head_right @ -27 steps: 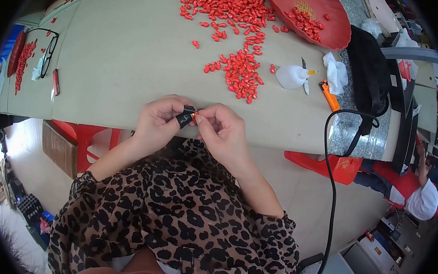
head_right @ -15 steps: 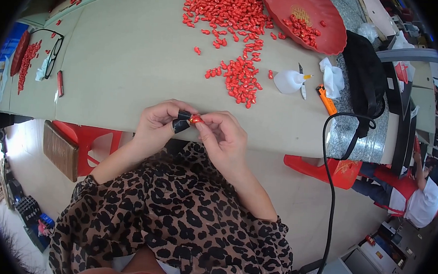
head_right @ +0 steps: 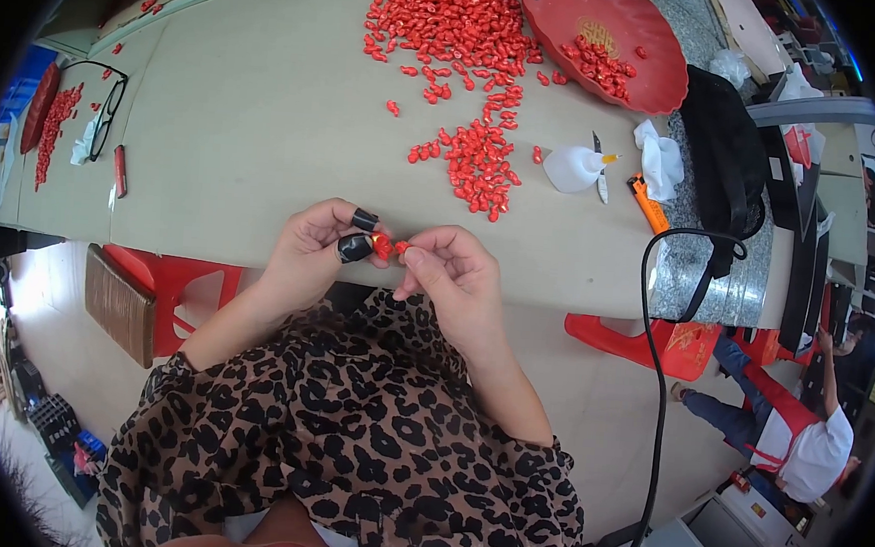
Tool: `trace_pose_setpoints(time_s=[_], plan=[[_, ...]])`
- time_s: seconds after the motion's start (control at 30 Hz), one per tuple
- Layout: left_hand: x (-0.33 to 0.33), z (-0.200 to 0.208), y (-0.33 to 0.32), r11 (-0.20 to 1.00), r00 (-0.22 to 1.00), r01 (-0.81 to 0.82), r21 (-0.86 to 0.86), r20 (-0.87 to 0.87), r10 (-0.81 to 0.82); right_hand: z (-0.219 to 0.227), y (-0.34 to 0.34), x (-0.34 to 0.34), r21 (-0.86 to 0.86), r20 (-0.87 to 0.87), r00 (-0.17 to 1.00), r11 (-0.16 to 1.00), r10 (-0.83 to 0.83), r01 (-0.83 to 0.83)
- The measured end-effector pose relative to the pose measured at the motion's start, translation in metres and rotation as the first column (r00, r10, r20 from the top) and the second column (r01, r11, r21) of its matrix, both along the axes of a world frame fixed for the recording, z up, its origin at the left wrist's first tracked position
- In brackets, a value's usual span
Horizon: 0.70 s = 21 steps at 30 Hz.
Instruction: The person applies glue from a glue bottle to a red plastic toy component, then attaches the component to a black base by hand.
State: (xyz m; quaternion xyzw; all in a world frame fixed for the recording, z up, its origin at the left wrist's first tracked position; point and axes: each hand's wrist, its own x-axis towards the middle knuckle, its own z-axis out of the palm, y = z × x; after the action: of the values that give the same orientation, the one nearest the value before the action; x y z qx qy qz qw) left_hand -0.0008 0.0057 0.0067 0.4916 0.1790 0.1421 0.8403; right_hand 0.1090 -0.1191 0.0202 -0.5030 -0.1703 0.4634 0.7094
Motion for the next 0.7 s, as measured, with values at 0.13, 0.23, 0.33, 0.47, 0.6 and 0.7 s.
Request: trace_pose_setpoints(time_s=[0.13,0.23,0.33,0.47,0.6,0.7], plan=[[-0.0001,-0.0029,0.0025,0.995,0.999,0.02,-0.102,0.039,-0.016,0.0036,0.0044,0.002,0.016,-0.212,0.977,1.0,0.029,-0.026],[0.0001,-0.0052,0.0037,0.99,0.998,0.027,-0.137,0.066,-0.018,0.0041,0.0062,0.0038,0.021,-0.315,0.947,0.998,0.065,-0.062],[0.0001,-0.0056,0.004,0.991,0.998,0.029,-0.134,0.068,-0.02,0.0047,0.0072,0.0059,0.013,-0.374,0.923,0.996,0.089,-0.091],[0.0,-0.0046,0.0033,0.994,0.998,0.021,-0.106,0.054,-0.015,0.0027,0.007,0.0075,0.018,-0.418,0.903,0.994,0.103,-0.105],[-0.0012,-0.0063,0.0036,0.997,0.997,0.028,-0.072,0.07,-0.022,0.004,0.0075,0.0084,0.015,-0.424,0.899,0.993,0.113,-0.118],[-0.0013,-0.0052,0.0038,0.996,0.997,0.029,-0.083,0.069,-0.024,0.0035,0.0075,0.0089,0.021,-0.444,0.888,0.992,0.122,-0.126]])
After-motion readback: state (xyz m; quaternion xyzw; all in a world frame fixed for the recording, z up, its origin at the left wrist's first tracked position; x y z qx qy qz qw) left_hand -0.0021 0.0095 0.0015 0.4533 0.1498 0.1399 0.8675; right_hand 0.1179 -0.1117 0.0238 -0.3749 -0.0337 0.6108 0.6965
